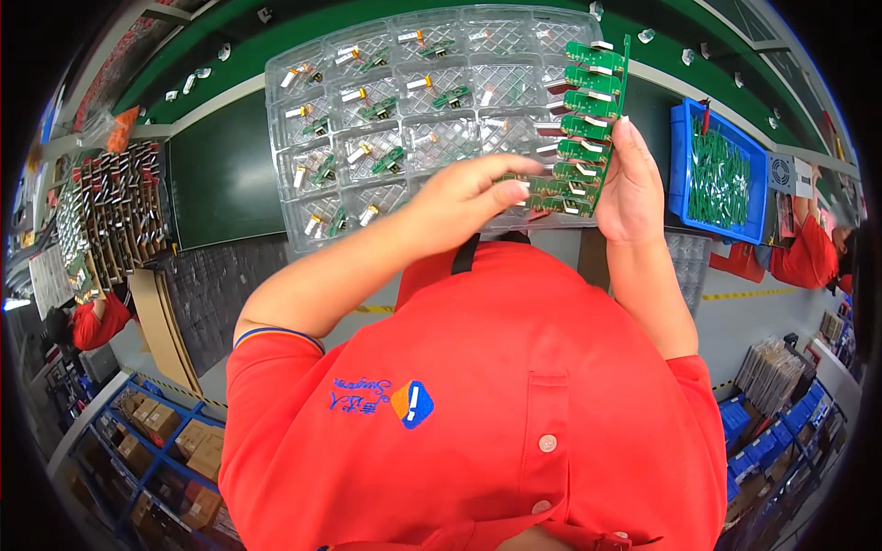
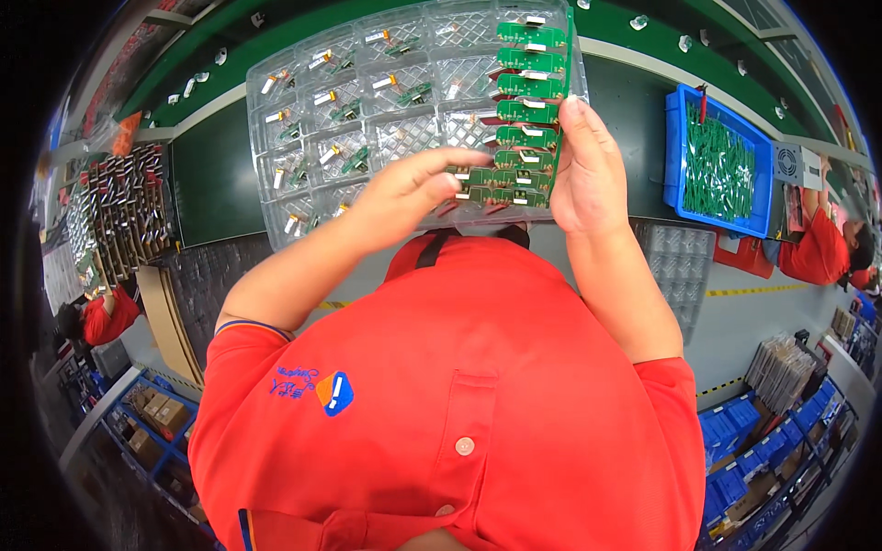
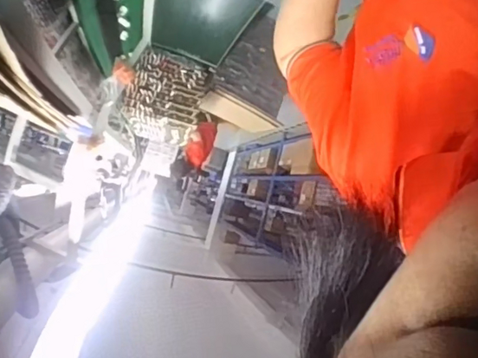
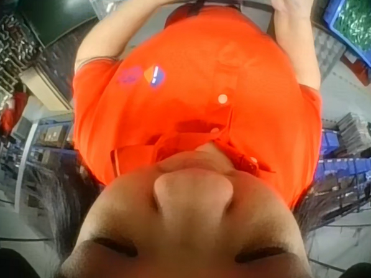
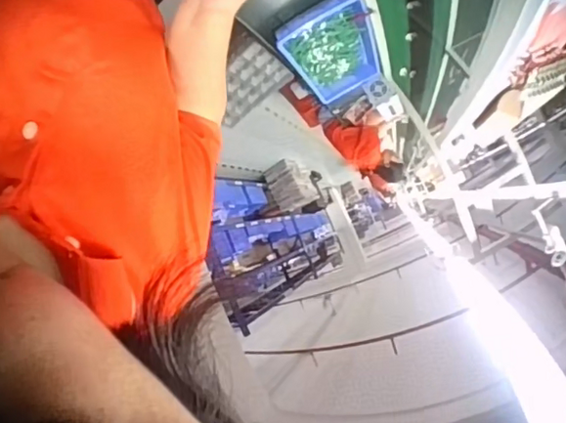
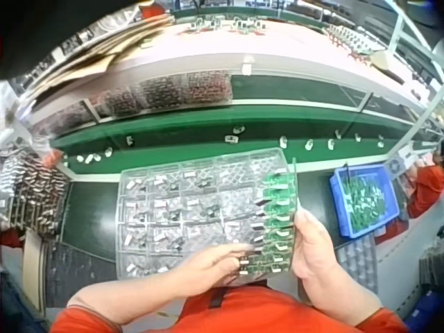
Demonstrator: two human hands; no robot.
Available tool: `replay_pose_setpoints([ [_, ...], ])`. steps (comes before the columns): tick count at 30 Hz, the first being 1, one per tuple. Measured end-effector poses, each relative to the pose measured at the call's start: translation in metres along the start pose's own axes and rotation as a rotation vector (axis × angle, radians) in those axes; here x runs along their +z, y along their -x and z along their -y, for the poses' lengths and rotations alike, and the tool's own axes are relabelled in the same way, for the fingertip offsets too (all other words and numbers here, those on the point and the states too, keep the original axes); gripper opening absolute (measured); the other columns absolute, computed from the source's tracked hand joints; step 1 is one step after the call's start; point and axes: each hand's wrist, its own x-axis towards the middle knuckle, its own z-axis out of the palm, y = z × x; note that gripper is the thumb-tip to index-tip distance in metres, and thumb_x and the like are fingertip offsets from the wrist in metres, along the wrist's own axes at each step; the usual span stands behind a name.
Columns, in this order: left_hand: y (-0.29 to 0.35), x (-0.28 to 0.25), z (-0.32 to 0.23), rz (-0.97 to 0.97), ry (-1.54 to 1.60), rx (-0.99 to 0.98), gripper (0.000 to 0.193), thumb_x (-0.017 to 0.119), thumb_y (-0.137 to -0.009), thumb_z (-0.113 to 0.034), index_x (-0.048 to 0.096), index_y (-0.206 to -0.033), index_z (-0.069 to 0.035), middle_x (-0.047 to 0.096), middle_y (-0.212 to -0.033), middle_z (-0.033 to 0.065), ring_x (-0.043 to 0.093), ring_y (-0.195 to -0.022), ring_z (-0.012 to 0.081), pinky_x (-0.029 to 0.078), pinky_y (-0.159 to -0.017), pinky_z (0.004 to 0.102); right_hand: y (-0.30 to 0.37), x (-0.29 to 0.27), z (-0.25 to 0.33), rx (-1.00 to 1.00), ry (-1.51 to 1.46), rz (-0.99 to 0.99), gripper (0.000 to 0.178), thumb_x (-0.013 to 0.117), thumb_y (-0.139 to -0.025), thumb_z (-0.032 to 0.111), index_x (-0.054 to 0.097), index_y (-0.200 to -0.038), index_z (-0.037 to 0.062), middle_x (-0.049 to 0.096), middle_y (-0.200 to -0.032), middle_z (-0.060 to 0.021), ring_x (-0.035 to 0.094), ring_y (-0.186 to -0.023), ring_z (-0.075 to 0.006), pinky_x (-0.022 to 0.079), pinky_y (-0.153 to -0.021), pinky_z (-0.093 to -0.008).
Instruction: Manually assemble and organize printed circuit boards by placing small components and stacking the boards on the production line.
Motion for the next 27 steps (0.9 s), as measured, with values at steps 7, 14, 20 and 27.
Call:
replay_pose_setpoints([
  [7,0.01,-0.006,0.01,0.087,0.703,-0.223,0.04,0.042,-0.09,-0.029,0.047,-0.116,0.001,0.057,-0.103,0.0148,0.055,-0.096,0.0211,0.044,-0.078,0.0311,0.002,-0.011,0.003,0.186,-0.178,0.094,0.026,0.043,-0.09,0.024,0.051,-0.107,0.0055,0.06,-0.097,-0.008,0.059,-0.085,-0.0176,0.05,-0.072,-0.0322],
  [14,-0.002,-0.042,0.043,-0.225,-1.087,0.366,0.03,0.051,-0.083,-0.018,0.054,-0.11,-0.005,0.057,-0.108,0.0119,0.051,-0.102,0.0304,0.04,-0.089,0.0347,0.008,-0.008,0.009,0.129,-0.089,0.067,0.027,0.043,-0.091,0.026,0.051,-0.106,0.0054,0.06,-0.095,-0.0083,0.059,-0.082,-0.0178,0.05,-0.069,-0.0315],
  [20,0.035,0.036,0.01,-0.12,-0.269,0.076,0.033,0.043,-0.089,-0.026,0.051,-0.11,-0.002,0.062,-0.092,0.0124,0.058,-0.086,0.0204,0.045,-0.075,0.0308,0.013,0.0,0.002,0.051,0.019,0.032,0.026,0.044,-0.09,0.023,0.05,-0.105,0.0029,0.06,-0.094,-0.0081,0.059,-0.08,-0.0157,0.05,-0.07,-0.0284],
  [27,0.049,0.034,0.025,0.155,0.845,-0.261,0.039,0.044,-0.09,-0.028,0.047,-0.113,0.004,0.059,-0.094,0.0127,0.057,-0.087,0.019,0.043,-0.078,0.0299,0.016,-0.003,-0.009,0.172,-0.034,0.02,0.026,0.044,-0.09,0.024,0.051,-0.104,0.0035,0.061,-0.093,-0.0074,0.059,-0.079,-0.0156,0.05,-0.068,-0.0289],
])
